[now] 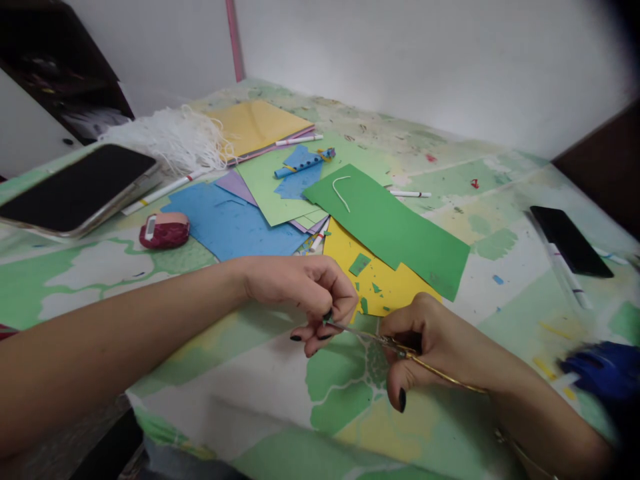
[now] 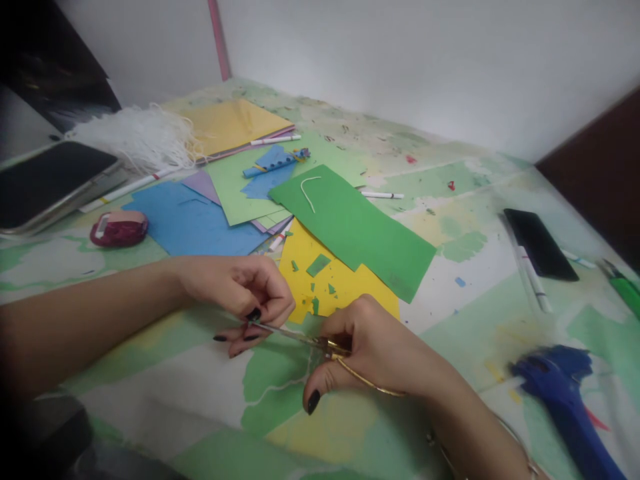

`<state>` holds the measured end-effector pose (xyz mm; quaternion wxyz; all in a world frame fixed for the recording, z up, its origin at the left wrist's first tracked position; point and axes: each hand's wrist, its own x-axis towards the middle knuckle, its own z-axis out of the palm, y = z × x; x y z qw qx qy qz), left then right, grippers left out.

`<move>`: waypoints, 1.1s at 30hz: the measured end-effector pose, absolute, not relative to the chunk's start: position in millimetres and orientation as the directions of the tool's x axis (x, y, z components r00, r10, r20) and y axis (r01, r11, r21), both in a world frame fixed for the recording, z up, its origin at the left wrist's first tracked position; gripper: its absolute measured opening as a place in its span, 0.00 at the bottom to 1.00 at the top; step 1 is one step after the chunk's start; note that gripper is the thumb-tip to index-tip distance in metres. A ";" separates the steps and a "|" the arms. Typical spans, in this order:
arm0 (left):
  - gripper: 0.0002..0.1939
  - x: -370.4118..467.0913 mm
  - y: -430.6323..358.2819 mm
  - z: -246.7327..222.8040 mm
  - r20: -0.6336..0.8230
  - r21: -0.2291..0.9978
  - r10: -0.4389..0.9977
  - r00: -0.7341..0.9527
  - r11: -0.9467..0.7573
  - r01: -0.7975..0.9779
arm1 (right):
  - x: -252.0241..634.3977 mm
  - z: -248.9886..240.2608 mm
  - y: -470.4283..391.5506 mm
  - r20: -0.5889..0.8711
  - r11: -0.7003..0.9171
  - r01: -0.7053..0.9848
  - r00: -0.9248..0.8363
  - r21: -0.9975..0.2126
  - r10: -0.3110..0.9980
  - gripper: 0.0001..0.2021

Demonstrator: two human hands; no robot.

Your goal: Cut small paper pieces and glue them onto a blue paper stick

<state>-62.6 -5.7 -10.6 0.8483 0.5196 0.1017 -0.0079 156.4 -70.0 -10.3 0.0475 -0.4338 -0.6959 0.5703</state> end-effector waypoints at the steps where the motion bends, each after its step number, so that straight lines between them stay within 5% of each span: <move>1: 0.06 -62.6 -5.7 -10.8 -0.180 0.879 0.090 0.980 0.462 0.119 | 156.3 -10.2 -69.9 -0.427 -0.024 0.551 -0.618 -0.834 0.660 0.21; 25: 0.05 -63.4 -4.5 -15.6 -0.170 0.887 0.110 0.979 0.451 0.104 | 155.3 -7.3 -67.2 -0.372 0.101 0.597 -0.614 -0.796 0.696 0.23; 33: 0.04 -63.9 -0.6 -15.6 -0.093 0.935 0.481 0.872 0.343 -0.089 | 169.5 -4.4 -64.1 -0.284 0.085 0.586 -0.508 -0.806 0.813 0.23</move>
